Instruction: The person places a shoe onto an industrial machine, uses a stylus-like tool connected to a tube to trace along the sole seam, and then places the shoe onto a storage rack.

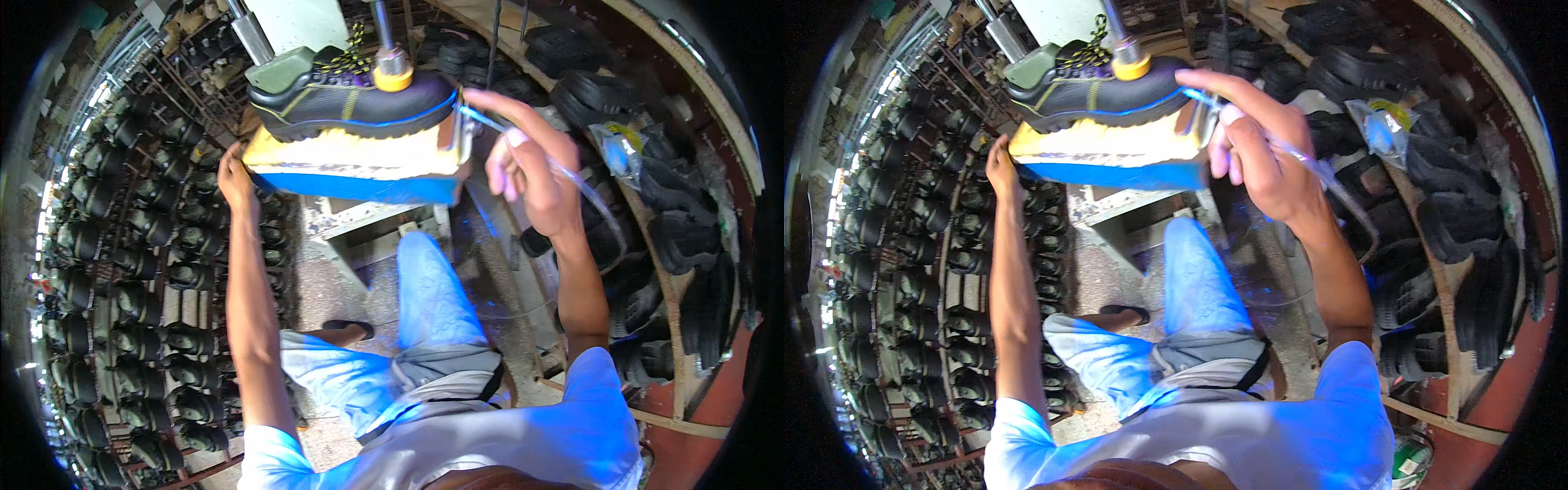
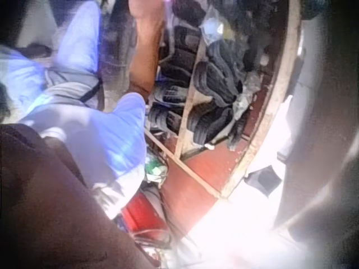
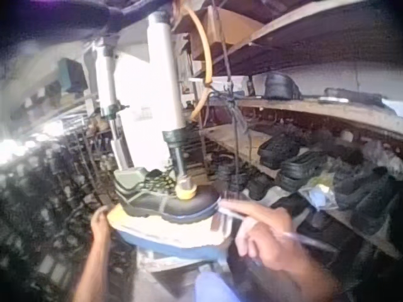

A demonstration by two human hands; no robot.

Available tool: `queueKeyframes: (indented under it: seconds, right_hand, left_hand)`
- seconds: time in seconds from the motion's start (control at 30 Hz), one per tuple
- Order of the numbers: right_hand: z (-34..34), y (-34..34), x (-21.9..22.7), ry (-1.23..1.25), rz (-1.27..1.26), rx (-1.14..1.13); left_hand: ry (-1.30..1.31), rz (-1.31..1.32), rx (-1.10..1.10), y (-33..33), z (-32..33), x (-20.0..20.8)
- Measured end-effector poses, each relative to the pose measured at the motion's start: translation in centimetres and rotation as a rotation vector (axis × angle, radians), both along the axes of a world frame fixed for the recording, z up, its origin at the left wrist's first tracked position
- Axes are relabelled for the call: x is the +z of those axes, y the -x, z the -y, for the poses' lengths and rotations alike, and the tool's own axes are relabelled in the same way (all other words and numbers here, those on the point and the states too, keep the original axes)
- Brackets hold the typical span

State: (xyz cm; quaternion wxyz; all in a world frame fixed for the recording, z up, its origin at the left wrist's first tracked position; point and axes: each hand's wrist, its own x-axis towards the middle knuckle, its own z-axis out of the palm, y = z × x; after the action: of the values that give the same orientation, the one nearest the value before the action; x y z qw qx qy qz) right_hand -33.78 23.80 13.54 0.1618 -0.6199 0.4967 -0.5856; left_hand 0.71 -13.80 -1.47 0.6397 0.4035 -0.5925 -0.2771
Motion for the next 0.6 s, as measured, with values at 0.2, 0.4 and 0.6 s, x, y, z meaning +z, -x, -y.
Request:
queueKeyframes:
  seconds: [0.2,0.4,0.6]
  right_hand:
    - [7.8,-4.4,-8.1,0.212,-0.064,-0.003]
    - [9.7,-6.2,-6.3,0.023,-0.402,-0.259]
    - [13.1,-3.0,-6.1,-0.077,-0.399,-0.429]
  left_hand:
    - [-0.085,0.045,0.014,2.3,-21.6,1.3]
    - [0.203,0.478,-0.035,4.3,-21.7,7.7]
    - [0.182,0.853,-0.439,11.5,-10.4,18.4]
